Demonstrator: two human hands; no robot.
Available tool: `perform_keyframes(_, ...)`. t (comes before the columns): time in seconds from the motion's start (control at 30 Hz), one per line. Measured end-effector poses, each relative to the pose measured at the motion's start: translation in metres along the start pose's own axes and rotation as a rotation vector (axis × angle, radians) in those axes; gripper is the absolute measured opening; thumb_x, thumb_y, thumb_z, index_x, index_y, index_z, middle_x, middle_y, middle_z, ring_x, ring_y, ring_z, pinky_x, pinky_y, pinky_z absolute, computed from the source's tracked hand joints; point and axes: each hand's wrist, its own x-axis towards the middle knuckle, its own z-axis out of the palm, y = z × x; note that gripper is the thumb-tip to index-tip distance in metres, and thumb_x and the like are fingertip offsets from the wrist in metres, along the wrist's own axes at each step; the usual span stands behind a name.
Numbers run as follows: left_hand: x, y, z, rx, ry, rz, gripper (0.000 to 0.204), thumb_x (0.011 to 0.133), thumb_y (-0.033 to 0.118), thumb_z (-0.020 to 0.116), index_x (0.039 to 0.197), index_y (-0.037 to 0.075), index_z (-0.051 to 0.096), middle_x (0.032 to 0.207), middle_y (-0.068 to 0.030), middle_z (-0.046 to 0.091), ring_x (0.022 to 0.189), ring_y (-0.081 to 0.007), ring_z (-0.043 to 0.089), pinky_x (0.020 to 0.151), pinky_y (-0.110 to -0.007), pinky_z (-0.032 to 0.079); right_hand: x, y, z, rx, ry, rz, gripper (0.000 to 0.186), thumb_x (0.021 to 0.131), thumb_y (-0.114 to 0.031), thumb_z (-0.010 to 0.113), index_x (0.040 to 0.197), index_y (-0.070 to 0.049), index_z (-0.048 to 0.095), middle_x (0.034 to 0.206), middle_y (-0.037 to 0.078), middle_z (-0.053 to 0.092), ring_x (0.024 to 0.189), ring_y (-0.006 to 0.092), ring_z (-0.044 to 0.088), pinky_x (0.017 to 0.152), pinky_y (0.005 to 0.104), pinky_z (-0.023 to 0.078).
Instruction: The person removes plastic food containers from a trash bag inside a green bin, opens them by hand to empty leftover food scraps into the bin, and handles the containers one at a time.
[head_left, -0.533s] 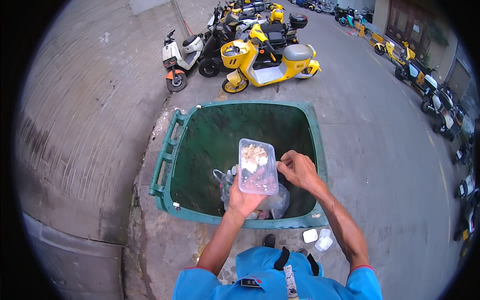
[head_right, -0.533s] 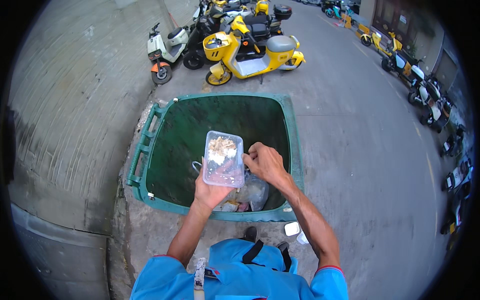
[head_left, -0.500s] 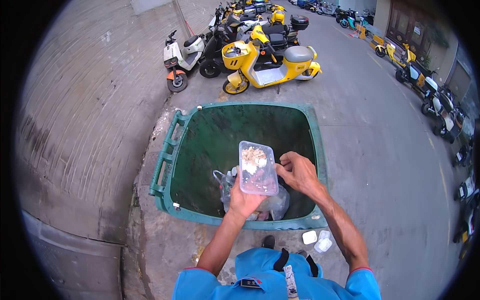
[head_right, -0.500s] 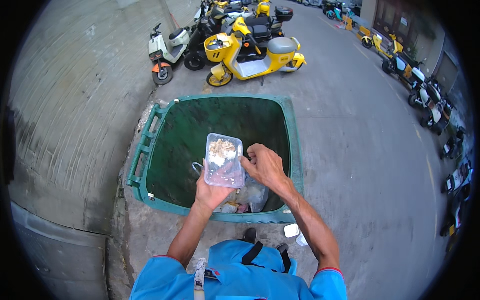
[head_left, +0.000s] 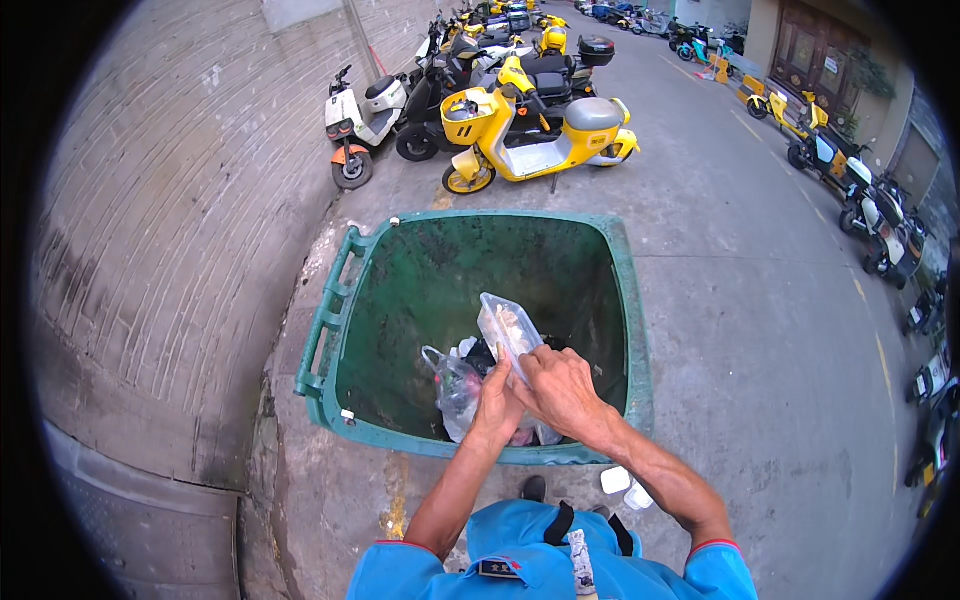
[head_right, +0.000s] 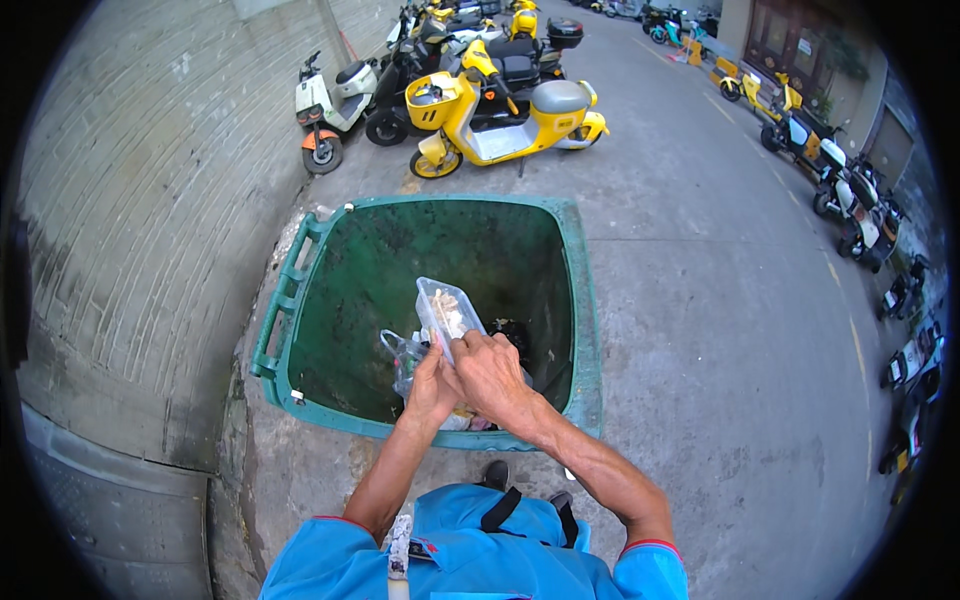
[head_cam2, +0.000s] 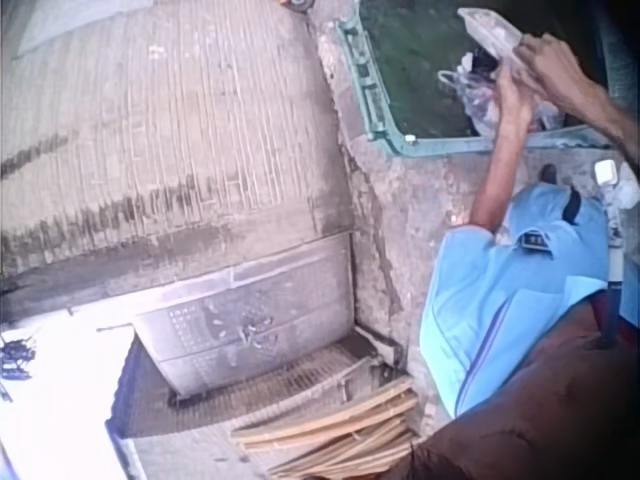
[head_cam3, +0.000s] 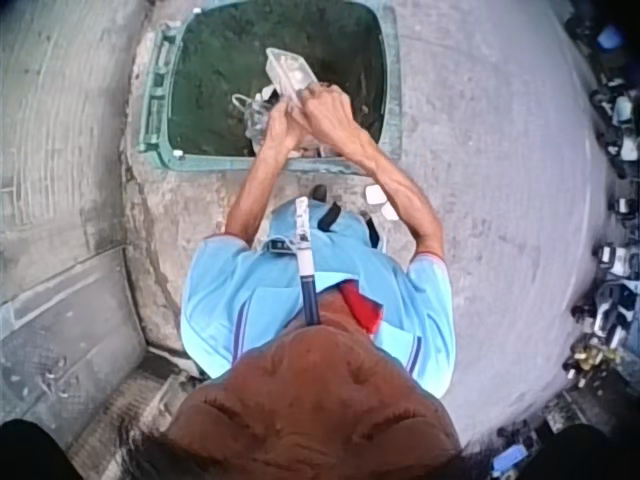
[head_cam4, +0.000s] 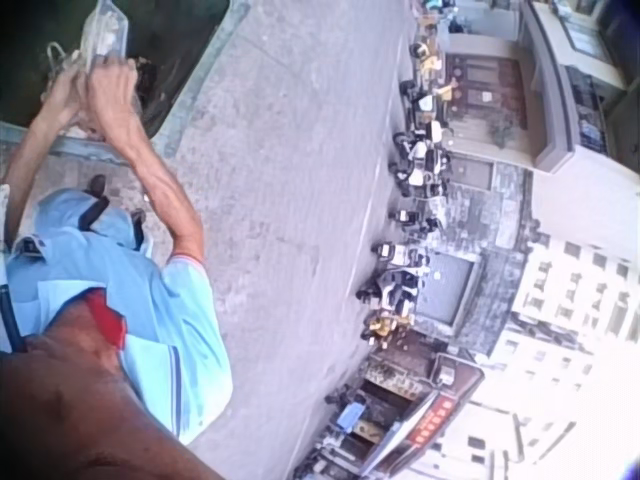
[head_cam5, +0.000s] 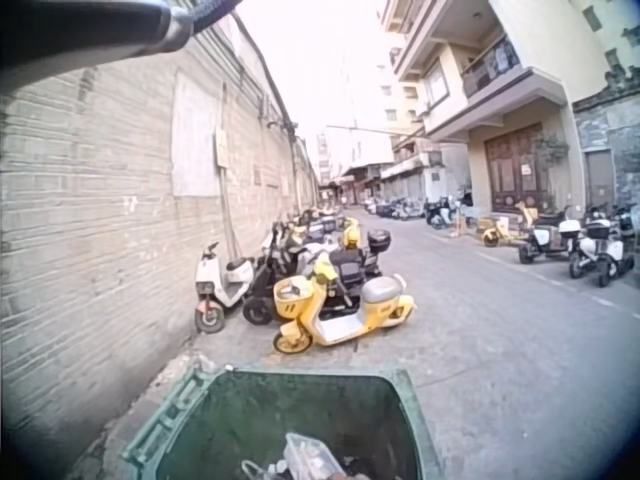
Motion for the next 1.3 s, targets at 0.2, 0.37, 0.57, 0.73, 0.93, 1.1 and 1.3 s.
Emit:
perform_keyframes(0.2, 0.003, -0.011, -0.015, -0.031, 0.012, 0.033, 0.045, 0.103, 0.037, 0.043, 0.135, 0.007, 0.047, 0.130, -0.0072, 0.056, 0.122, -0.0215, 0.052, 0.106, -0.039, 0.039, -0.003, -0.004, 0.016, -0.038, 0.140, 0.023, 0.022, 0.081, -0.023, 0.068, 0.078, -0.001, 0.066, 0.068, 0.014, 0.060, 0.058, 0.0297, 0.061, 0.055, 0.0404, 0.045)
perform_keyframes(0.37, 0.011, -0.025, -0.017, -0.052, 0.040, -0.007, 0.043, 0.103, 0.038, 0.042, 0.134, 0.008, 0.049, 0.130, -0.0066, 0.056, 0.122, -0.0219, 0.052, 0.106, -0.039, 0.040, -0.008, 0.003, 0.015, -0.067, 0.184, 0.072, 0.023, 0.081, -0.024, 0.068, 0.074, -0.002, 0.066, 0.067, 0.013, 0.060, 0.058, 0.0292, 0.062, 0.055, 0.0404, 0.045)
perform_keyframes(0.57, 0.007, -0.019, -0.017, -0.091, 0.035, 0.059, 0.042, 0.103, 0.041, 0.042, 0.127, 0.009, 0.054, 0.124, -0.0069, 0.059, 0.118, -0.0233, 0.055, 0.104, -0.040, 0.042, -0.001, -0.002, 0.025, -0.123, 0.188, 0.050, 0.032, 0.084, -0.031, 0.066, 0.071, -0.003, 0.067, 0.064, 0.014, 0.060, 0.053, 0.0292, 0.061, 0.053, 0.0405, 0.047)
perform_keyframes(0.73, 0.016, -0.030, -0.020, -0.109, -0.004, 0.012, 0.043, 0.103, 0.041, 0.042, 0.128, 0.007, 0.053, 0.125, -0.0078, 0.059, 0.118, -0.0235, 0.054, 0.104, -0.040, 0.041, -0.005, 0.009, 0.025, -0.138, 0.112, 0.095, 0.035, 0.088, -0.034, 0.063, 0.074, -0.002, 0.066, 0.067, 0.017, 0.063, 0.053, 0.0332, 0.063, 0.049, 0.0431, 0.049)
perform_keyframes(0.93, 0.012, -0.022, -0.034, -0.130, -0.021, 0.012, 0.040, 0.103, 0.037, 0.044, 0.127, 0.007, 0.053, 0.124, -0.0083, 0.058, 0.117, -0.0232, 0.055, 0.104, -0.039, 0.042, 0.000, -0.004, 0.031, -0.128, 0.065, 0.100, 0.035, 0.092, -0.031, 0.057, 0.078, 0.000, 0.064, 0.065, 0.017, 0.064, 0.051, 0.0318, 0.064, 0.043, 0.0423, 0.048)
perform_keyframes(1.1, 0.027, -0.039, -0.030, -0.076, -0.049, 0.004, 0.036, 0.101, 0.036, 0.048, 0.122, 0.007, 0.055, 0.118, -0.0061, 0.060, 0.113, -0.0206, 0.056, 0.099, -0.039, 0.045, -0.008, 0.011, 0.029, -0.152, 0.097, 0.171, 0.034, 0.092, -0.033, 0.055, 0.078, -0.003, 0.060, 0.068, 0.017, 0.065, 0.051, 0.0320, 0.063, 0.044, 0.0436, 0.047)
perform_keyframes(1.3, 0.005, -0.031, 0.059, 0.116, -0.246, -0.084, 0.028, 0.096, 0.025, 0.053, 0.117, 0.007, 0.058, 0.116, -0.0058, 0.061, 0.110, -0.0202, 0.058, 0.096, -0.037, 0.046, -0.004, 0.040, 0.063, -0.022, 0.196, 0.137, 0.017, 0.070, -0.017, 0.063, 0.068, -0.001, 0.062, 0.063, 0.016, 0.063, 0.057, 0.0316, 0.064, 0.046, 0.0423, 0.045)
